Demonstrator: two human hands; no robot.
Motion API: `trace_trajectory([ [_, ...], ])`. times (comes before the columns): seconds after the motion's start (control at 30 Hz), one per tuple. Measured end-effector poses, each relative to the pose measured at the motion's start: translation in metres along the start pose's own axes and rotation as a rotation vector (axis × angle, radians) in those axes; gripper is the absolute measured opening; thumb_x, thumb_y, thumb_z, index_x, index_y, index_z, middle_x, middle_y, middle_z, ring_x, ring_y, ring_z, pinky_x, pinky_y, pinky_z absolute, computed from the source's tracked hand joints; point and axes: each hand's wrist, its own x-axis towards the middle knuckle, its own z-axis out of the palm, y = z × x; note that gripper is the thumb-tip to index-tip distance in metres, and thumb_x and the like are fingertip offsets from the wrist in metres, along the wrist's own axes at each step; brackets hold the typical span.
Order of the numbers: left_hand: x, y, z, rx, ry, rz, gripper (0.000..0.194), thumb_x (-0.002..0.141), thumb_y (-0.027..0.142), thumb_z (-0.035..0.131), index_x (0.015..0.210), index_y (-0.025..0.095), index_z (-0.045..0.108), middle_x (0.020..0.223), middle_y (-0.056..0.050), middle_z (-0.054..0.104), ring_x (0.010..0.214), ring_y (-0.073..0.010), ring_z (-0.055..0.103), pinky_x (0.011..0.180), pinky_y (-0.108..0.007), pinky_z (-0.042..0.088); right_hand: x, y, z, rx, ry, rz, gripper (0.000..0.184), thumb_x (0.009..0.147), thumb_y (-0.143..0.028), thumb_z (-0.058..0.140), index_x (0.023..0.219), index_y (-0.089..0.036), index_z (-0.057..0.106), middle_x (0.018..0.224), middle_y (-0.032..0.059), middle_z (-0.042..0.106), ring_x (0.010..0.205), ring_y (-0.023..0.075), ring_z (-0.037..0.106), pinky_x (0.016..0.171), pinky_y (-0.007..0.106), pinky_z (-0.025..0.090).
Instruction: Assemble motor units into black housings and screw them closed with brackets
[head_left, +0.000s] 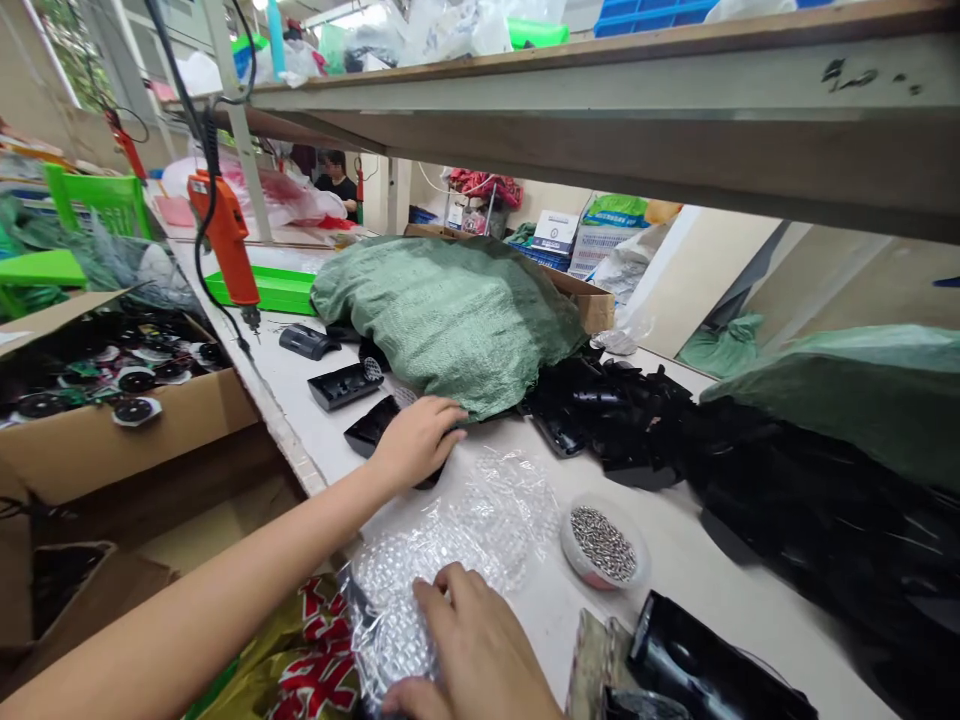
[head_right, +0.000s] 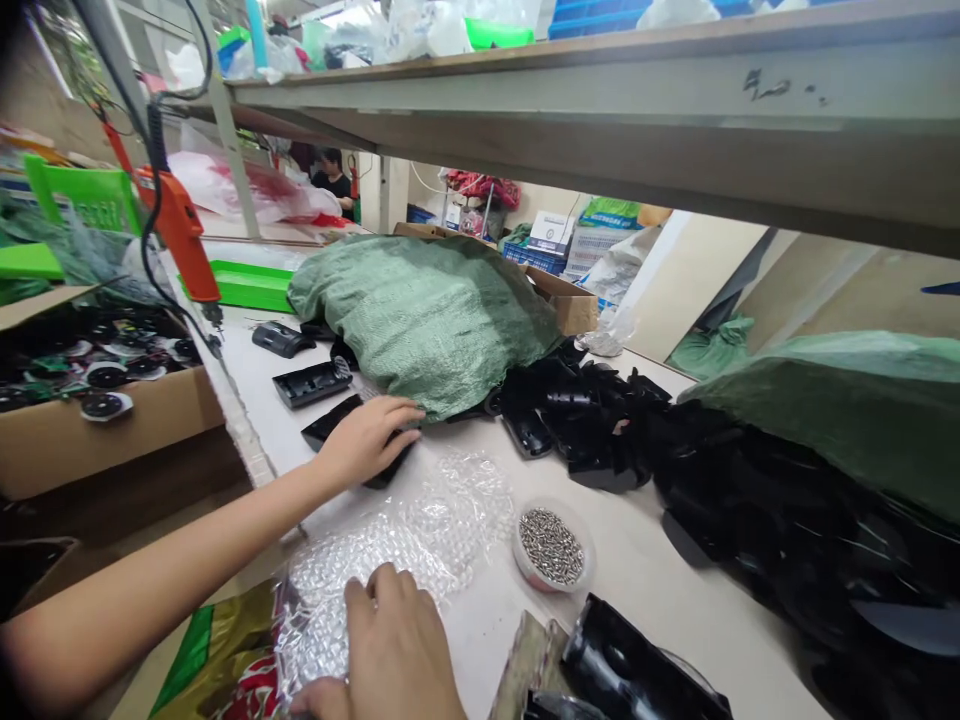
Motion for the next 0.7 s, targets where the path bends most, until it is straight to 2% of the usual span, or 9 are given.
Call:
trace_trajectory([
  [0.1,-0.038,0.016,0.017,-0.041,-0.071,0.155,0.030,0.092,0.024,0.041,0.112,0.019,0.063,0.124,-0.009,0.063,0.122,-0.0233,0.050,0.106,-0.040,0.038,0.004,-0.007,-0.005,-0.090,-0.082,0.009,0.055,0.067,-0.034,0.078,0.115,-0.014,0.061,0.110,0.0135,0.060,0.101,0.0337,0.059,0.087,0.048,0.051],
  [0.2,-0.065,0.017,0.039,-0.061,-0.115,0.225,0.032,0.094,0.023,0.040,0.120,0.020,0.058,0.129,-0.009,0.060,0.131,-0.0248,0.043,0.106,-0.043,0.040,0.003,-0.008,-0.009,-0.148,-0.074,-0.002,0.055,0.064,-0.033,0.080,0.112,-0.014,0.060,0.114,0.0141,0.058,0.102,0.0329,0.058,0.091,0.049,0.049],
  [0.33,-0.071,0.009,0.060,0.010,-0.129,0.229,0.035,0.094,0.022,0.042,0.127,0.022,0.053,0.136,-0.009,0.055,0.136,-0.0280,0.035,0.109,-0.050,0.034,0.002,-0.003,-0.008,-0.161,-0.030,-0.021,0.058,0.059,-0.027,0.082,0.111,-0.016,0.058,0.114,0.0132,0.058,0.100,0.0315,0.058,0.086,0.048,0.051],
  [0.47,-0.069,0.011,0.064,0.126,-0.135,0.250,0.036,0.094,0.022,0.041,0.129,0.022,0.052,0.137,-0.010,0.054,0.135,-0.0289,0.037,0.109,-0.053,0.031,-0.007,0.010,-0.016,-0.024,0.013,-0.004,0.061,0.057,-0.021,0.078,0.113,-0.014,0.055,0.109,0.0128,0.058,0.093,0.0318,0.060,0.078,0.046,0.054],
  [0.57,-0.070,0.018,0.056,0.196,-0.115,0.320,0.038,0.095,0.022,0.040,0.132,0.020,0.049,0.137,-0.010,0.054,0.135,-0.0293,0.036,0.108,-0.053,0.033,-0.031,0.032,-0.035,0.155,0.181,0.039,0.056,0.062,-0.021,0.070,0.115,-0.014,0.051,0.106,0.0117,0.057,0.096,0.0304,0.058,0.080,0.044,0.053],
  [0.63,-0.065,0.025,0.047,0.224,-0.104,0.405,0.039,0.095,0.025,0.041,0.133,0.021,0.047,0.136,-0.009,0.055,0.134,-0.0296,0.039,0.106,-0.053,0.036,-0.054,0.052,-0.047,0.278,0.372,0.074,0.056,0.068,-0.021,0.063,0.121,-0.019,0.046,0.111,0.0093,0.055,0.102,0.0264,0.057,0.084,0.038,0.052],
  [0.7,-0.048,0.037,0.037,0.234,-0.115,0.463,0.037,0.095,0.023,0.041,0.131,0.022,0.050,0.133,-0.007,0.058,0.131,-0.0297,0.043,0.105,-0.053,0.038,-0.079,0.071,-0.052,0.382,0.583,0.175,0.053,0.073,-0.023,0.057,0.124,-0.027,0.043,0.119,0.0058,0.054,0.105,0.0219,0.057,0.089,0.033,0.049],
])
